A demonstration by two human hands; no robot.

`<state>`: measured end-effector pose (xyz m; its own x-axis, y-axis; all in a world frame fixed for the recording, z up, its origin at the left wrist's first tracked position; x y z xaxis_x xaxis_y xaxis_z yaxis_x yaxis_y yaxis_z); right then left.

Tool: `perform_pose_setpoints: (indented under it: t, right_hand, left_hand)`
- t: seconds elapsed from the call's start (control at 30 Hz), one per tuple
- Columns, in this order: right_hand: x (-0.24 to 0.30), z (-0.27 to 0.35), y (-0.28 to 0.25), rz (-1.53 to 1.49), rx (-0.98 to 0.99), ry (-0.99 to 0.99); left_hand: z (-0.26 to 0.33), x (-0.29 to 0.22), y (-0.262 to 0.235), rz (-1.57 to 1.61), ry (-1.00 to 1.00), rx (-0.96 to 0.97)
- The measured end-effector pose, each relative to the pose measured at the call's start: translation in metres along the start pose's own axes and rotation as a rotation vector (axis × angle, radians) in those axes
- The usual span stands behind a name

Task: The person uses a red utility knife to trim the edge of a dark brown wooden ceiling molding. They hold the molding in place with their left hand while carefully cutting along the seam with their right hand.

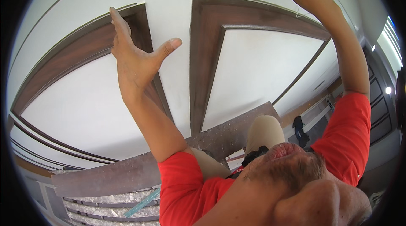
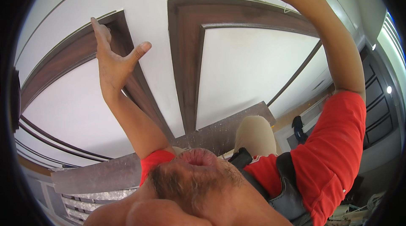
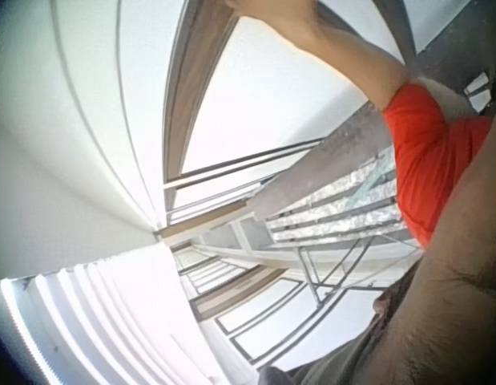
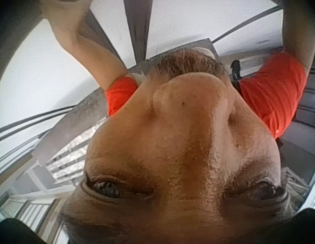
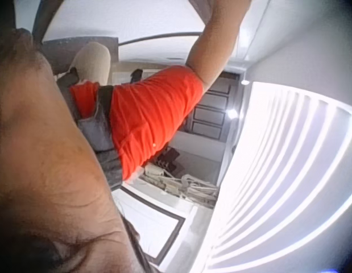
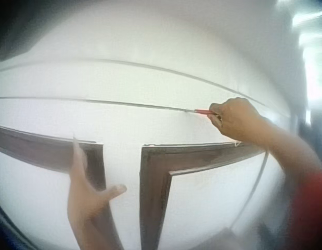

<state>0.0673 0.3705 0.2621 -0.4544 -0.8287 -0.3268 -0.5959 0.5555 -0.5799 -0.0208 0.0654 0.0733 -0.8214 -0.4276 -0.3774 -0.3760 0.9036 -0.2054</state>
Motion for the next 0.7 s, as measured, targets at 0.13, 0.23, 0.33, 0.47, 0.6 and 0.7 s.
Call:
perform_pose_setpoints:
  t: [0.13, 0.23, 0.33, 0.47, 0.6, 0.7]
  right_hand:
    - [-0.011, 0.007, -0.002, 0.025, -0.042, 0.024]
    - [-0.008, 0.007, 0.003, -0.198, -0.206, -0.128]
    - [0.012, 0.0, -0.003, -0.356, -0.191, -0.166]
    - [0.024, -0.02, -0.003, -0.567, -0.156, -0.113]
    - [0.038, -0.031, 0.012, -0.743, -0.184, -0.145]
    - [0.045, -0.037, 0.02, -0.719, -0.253, -0.181]
  left_hand:
    - [0.003, -0.004, 0.002, -0.023, -0.042, 0.018]
    - [0.002, -0.006, 0.003, -0.046, -0.064, 0.023]
    - [0.002, -0.007, 0.001, -0.071, -0.079, 0.024]
    - [0.001, -0.009, 0.003, -0.054, -0.088, 0.027]
    - [0.002, -0.004, 0.004, -0.05, -0.085, 0.022]
    - [0.002, -0.002, 0.004, -0.045, -0.082, 0.022]
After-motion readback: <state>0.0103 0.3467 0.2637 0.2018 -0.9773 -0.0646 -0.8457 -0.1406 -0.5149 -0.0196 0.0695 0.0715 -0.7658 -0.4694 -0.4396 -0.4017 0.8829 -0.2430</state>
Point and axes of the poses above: each hand's wrist, its own z-axis away from the middle knuckle, its own y-axis out of the palm, x = y × z, the point moved 7 cm from there along -z, towards the middle knuckle, and after that the axes turned 14 degrees about y, right-handed, at the moved point
